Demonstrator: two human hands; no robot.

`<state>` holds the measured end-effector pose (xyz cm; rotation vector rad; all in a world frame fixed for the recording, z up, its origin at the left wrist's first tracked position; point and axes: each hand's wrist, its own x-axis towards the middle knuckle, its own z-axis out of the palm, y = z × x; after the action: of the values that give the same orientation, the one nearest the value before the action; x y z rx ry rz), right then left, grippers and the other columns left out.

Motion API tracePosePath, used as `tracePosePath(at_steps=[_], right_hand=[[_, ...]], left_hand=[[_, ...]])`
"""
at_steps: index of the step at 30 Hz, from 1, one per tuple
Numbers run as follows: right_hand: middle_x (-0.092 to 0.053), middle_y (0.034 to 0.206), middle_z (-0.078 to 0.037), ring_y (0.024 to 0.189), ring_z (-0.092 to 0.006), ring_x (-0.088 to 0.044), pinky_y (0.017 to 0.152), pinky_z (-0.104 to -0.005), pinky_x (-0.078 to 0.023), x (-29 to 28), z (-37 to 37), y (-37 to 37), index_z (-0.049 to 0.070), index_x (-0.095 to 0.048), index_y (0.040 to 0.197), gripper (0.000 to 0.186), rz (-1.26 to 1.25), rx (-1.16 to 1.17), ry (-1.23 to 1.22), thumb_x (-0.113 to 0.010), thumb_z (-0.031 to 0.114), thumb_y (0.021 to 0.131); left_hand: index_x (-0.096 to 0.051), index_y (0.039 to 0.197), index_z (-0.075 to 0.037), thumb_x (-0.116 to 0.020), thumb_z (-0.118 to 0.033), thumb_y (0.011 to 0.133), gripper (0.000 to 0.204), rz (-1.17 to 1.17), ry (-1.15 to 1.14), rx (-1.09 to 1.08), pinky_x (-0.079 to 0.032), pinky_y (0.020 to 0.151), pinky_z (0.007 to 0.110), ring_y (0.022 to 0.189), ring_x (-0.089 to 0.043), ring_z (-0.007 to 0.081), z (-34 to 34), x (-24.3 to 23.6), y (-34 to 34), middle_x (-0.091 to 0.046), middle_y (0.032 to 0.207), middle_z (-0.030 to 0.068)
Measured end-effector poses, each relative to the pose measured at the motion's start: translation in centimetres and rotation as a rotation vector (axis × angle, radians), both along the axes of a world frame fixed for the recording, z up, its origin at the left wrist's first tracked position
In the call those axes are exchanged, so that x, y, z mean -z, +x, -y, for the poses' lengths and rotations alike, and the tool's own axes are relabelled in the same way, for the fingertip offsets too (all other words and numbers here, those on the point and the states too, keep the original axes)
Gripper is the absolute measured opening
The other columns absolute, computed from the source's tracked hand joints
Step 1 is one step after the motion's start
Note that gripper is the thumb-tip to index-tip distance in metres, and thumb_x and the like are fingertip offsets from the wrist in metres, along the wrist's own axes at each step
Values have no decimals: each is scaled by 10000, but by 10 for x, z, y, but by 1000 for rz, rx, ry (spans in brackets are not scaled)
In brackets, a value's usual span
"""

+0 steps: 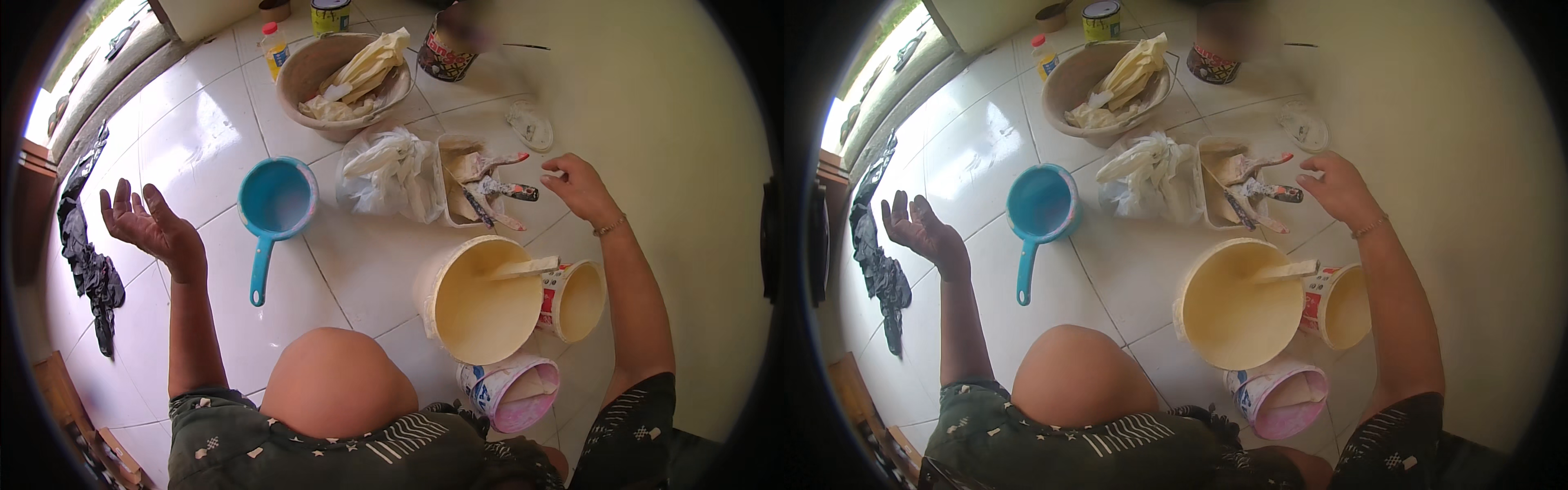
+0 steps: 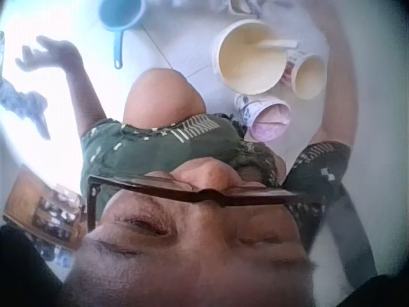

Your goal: The person stirs yellow paint in a bucket with a wooden stick, pours it between buckets, and handles a paintbrush and a cloth.

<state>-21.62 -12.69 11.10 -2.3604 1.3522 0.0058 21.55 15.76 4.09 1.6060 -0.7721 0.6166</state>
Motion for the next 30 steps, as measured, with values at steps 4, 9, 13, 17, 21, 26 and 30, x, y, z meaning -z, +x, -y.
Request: tracePosePath(at_steps=[4, 9, 13, 17, 21, 26, 30], right_hand=[[-580, 1085, -152, 1012, -308, -542, 890, -384, -424, 47, 42, 24, 12, -608, 1090, 363, -121, -243, -168, -650, 215, 792], [-529, 1205, -165, 1137, -351, -460, 984, -401, -363, 92, 68, 39, 41, -539, 1215, 490, -341, -283, -304, -655, 238, 781], [-523, 1240, -171, 1169, -332, -465, 998, -406, -373, 107, 85, 38, 69, -527, 1233, 477, -578, -192, -17, -621, 242, 798], [-542, 1198, -182, 1117, -336, -504, 955, -400, -409, 118, 87, 26, 68, -530, 1227, 473, -496, -15, 80, -620, 199, 781], [-599, 1064, -205, 984, -343, -569, 858, -376, -463, 105, 61, 39, 31, -604, 1108, 375, -485, -90, -444, -600, 124, 745], [-630, 957, -179, 857, -338, -600, 774, -410, -480, 87, 25, 61, 39, -649, 954, 291, -584, -240, 63, -643, 189, 705], [-654, 845, -167, 820, -335, -626, 758, -412, -477, 108, -5, 57, 51, -687, 803, 237, -614, -303, 278, -646, 262, 702]], left_hand=[[-327, 1266, -19, -467, -183, 946, 386, 174, 21, 221, -310, 1073, 471, 1267, -343, 224, 22, -10, -32, -183, 1392, 105], [-314, 1265, -13, -471, -175, 936, 399, -16, -29, 305, -287, 1063, 541, 1252, -393, 255, 40, -1, -47, -226, 1401, 129], [-291, 1288, 4, -469, -131, 923, 429, -143, -43, 370, -295, 1066, 522, 1248, -399, 260, 47, -3, -47, -261, 1384, 145], [-287, 1289, 10, -461, -103, 915, 428, -155, -52, 411, -306, 1065, 512, 1240, -411, 269, 56, -2, -50, -271, 1385, 153], [-307, 1261, 14, -454, -94, 913, 393, -178, -37, 416, -312, 1064, 516, 1239, -418, 279, 54, 0, -44, -250, 1402, 160], [-328, 1238, 9, -440, -78, 911, 356, -199, -35, 452, -320, 1060, 518, 1246, -413, 284, 57, 1, -41, -241, 1411, 164], [-337, 1235, 0, -427, -66, 910, 343, -249, -39, 472, -331, 1052, 517, 1236, -425, 292, 59, 4, -41, -250, 1409, 167]])
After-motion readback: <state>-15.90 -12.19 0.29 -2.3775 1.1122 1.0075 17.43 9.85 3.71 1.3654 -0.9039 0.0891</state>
